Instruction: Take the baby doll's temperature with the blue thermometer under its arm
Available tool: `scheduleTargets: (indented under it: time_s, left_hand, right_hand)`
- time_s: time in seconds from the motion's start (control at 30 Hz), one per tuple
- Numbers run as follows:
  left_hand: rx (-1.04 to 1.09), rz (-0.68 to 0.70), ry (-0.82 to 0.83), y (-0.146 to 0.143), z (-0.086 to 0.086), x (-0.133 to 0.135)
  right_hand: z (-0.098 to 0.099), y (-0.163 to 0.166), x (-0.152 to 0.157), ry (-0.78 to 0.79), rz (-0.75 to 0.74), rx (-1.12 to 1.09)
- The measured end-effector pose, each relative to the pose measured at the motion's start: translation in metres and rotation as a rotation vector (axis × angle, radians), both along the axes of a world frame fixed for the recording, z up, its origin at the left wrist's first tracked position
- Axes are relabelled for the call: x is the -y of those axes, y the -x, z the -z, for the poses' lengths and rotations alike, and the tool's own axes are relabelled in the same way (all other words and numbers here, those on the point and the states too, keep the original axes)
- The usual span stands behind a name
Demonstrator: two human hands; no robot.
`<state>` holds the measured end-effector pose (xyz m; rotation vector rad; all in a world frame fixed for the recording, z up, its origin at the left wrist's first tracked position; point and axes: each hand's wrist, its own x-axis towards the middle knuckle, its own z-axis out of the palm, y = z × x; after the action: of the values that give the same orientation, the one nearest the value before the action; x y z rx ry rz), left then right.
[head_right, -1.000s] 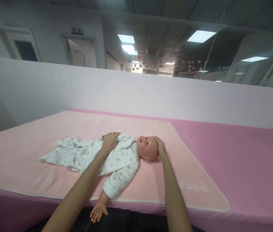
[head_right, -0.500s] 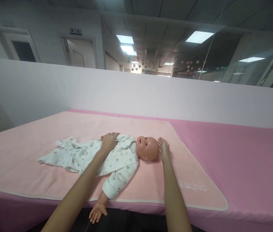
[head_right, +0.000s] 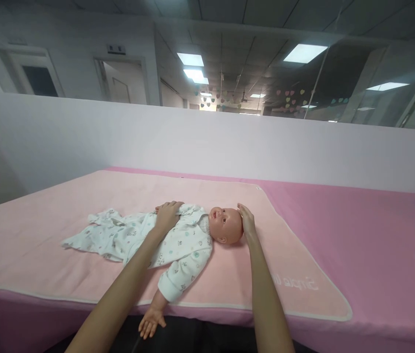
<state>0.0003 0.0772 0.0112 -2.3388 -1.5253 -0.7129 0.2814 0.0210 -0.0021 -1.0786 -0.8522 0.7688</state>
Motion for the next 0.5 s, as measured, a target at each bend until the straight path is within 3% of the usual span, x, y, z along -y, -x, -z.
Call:
scheduleTargets:
  time_s: [0.23, 0.43, 0.5]
  left_hand:
    - [-0.014, -0.012, 0.009, 0.0, 0.0006, -0.0011]
    - [-0.018, -0.018, 0.022, 0.0002, -0.0003, -0.0006]
    - [-0.017, -0.016, 0.025, 0.0001, -0.0009, -0.0002]
  right_hand:
    - [-0.0041, 0.0052, 0.0066, 0.071, -0.212, 0.028]
    - [-0.0052, 0.0059, 0.0028, -0.044, 0.031, -0.045]
    - [-0.0066, 0.0073, 0.0042, -0.044, 0.021, -0.06]
